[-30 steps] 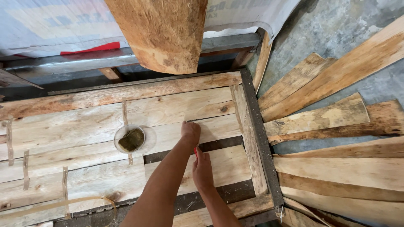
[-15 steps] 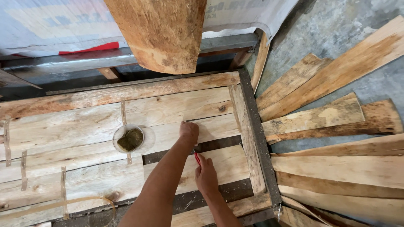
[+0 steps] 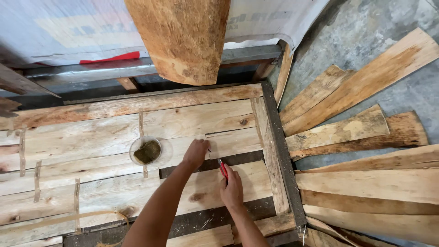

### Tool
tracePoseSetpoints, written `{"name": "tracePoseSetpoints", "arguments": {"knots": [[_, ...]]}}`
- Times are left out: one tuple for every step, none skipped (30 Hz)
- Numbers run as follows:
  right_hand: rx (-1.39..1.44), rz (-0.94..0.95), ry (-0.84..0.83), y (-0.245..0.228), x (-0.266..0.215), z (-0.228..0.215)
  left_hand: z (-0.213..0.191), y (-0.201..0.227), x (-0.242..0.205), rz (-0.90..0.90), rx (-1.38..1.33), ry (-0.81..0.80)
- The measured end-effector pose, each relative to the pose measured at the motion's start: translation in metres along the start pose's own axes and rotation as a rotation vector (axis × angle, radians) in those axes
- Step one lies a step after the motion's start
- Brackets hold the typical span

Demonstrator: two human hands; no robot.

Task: Apply and secure thin wooden strips onto a surface to create a paneled wall or furniture detail.

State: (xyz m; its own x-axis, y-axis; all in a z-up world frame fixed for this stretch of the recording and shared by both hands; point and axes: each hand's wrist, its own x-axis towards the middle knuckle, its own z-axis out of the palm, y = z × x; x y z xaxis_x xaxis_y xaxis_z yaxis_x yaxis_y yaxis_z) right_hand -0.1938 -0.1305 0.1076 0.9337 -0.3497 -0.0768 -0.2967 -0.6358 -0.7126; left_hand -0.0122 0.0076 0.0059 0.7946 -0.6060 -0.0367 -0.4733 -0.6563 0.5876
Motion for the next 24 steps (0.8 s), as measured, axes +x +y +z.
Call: {"name": "tracePoseSetpoints", "arguments": {"knots": [[0.001, -0.001, 0.002, -0.002, 0.004, -0.001, -0.008, 0.012, -0.011, 0.002, 0.001, 0.001], [0.014, 0.019, -0.026, -0.004, 0.007, -0.001, -0.017, 0.024, -0.023, -0.057, 0.013, 0.107], [0.027, 0.038, -0.054, -0.007, 0.011, -0.001, -0.026, 0.035, -0.034, -0.115, 0.024, 0.213], [0.028, 0.034, -0.058, -0.009, 0.014, 0.001, -0.018, 0.031, -0.04, -0.119, 0.026, 0.216], [0.03, -0.026, -0.046, -0.012, 0.017, 0.003, -0.01, 0.028, -0.046, -0.132, 0.033, 0.248], [0.03, -0.084, -0.032, -0.014, 0.02, 0.004, -0.002, 0.025, -0.051, -0.143, 0.038, 0.28], [0.031, -0.086, -0.034, -0.024, 0.023, 0.002, -0.006, 0.029, -0.053, -0.146, 0.039, 0.282], [-0.004, -0.035, -0.073, -0.034, 0.026, 0.0, -0.009, 0.034, -0.055, -0.15, 0.025, 0.302], [-0.039, 0.017, -0.112, -0.044, 0.028, -0.002, -0.012, 0.039, -0.058, -0.154, 0.01, 0.323], [-0.041, 0.013, -0.113, -0.048, 0.03, -0.002, -0.011, 0.039, -0.058, -0.156, 0.009, 0.327], [-0.068, 0.048, -0.151, -0.052, 0.032, -0.002, -0.01, 0.038, -0.059, -0.172, 0.006, 0.29], [-0.095, 0.082, -0.19, -0.057, 0.034, -0.003, -0.01, 0.038, -0.06, -0.19, 0.003, 0.253], [-0.098, 0.078, -0.192, -0.054, 0.035, 0.001, -0.012, 0.038, -0.06, -0.193, 0.001, 0.257], [-0.125, 0.069, -0.187, -0.052, 0.035, 0.005, -0.014, 0.039, -0.06, -0.204, -0.017, 0.241], [-0.152, 0.059, -0.181, -0.05, 0.036, 0.008, -0.015, 0.039, -0.06, -0.214, -0.035, 0.226], [-0.155, 0.058, -0.181, -0.051, 0.036, 0.009, -0.017, 0.04, -0.06, -0.214, -0.039, 0.228], [-0.178, 0.047, -0.176, -0.052, 0.037, 0.009, -0.018, 0.042, -0.061, -0.225, -0.029, 0.197], [-0.201, 0.033, -0.171, -0.053, 0.038, 0.01, -0.021, 0.042, -0.06, -0.236, -0.019, 0.169], [-0.204, 0.028, -0.171, -0.058, 0.041, 0.008, -0.019, 0.041, -0.059, -0.237, -0.021, 0.174], [-0.24, 0.083, -0.227, -0.062, 0.041, 0.006, -0.017, 0.039, -0.06, -0.237, -0.025, 0.167], [-0.276, 0.138, -0.282, -0.066, 0.042, 0.005, -0.015, 0.038, -0.06, -0.237, -0.028, 0.159], [-0.279, 0.137, -0.283, -0.066, 0.043, 0.005, -0.016, 0.038, -0.06, -0.238, -0.031, 0.161], [-0.298, 0.133, -0.282, -0.066, 0.043, 0.005, -0.016, 0.039, -0.06, -0.239, -0.039, 0.158], [-0.316, 0.127, -0.281, -0.066, 0.044, 0.006, -0.017, 0.038, -0.06, -0.24, -0.045, 0.157]]}}
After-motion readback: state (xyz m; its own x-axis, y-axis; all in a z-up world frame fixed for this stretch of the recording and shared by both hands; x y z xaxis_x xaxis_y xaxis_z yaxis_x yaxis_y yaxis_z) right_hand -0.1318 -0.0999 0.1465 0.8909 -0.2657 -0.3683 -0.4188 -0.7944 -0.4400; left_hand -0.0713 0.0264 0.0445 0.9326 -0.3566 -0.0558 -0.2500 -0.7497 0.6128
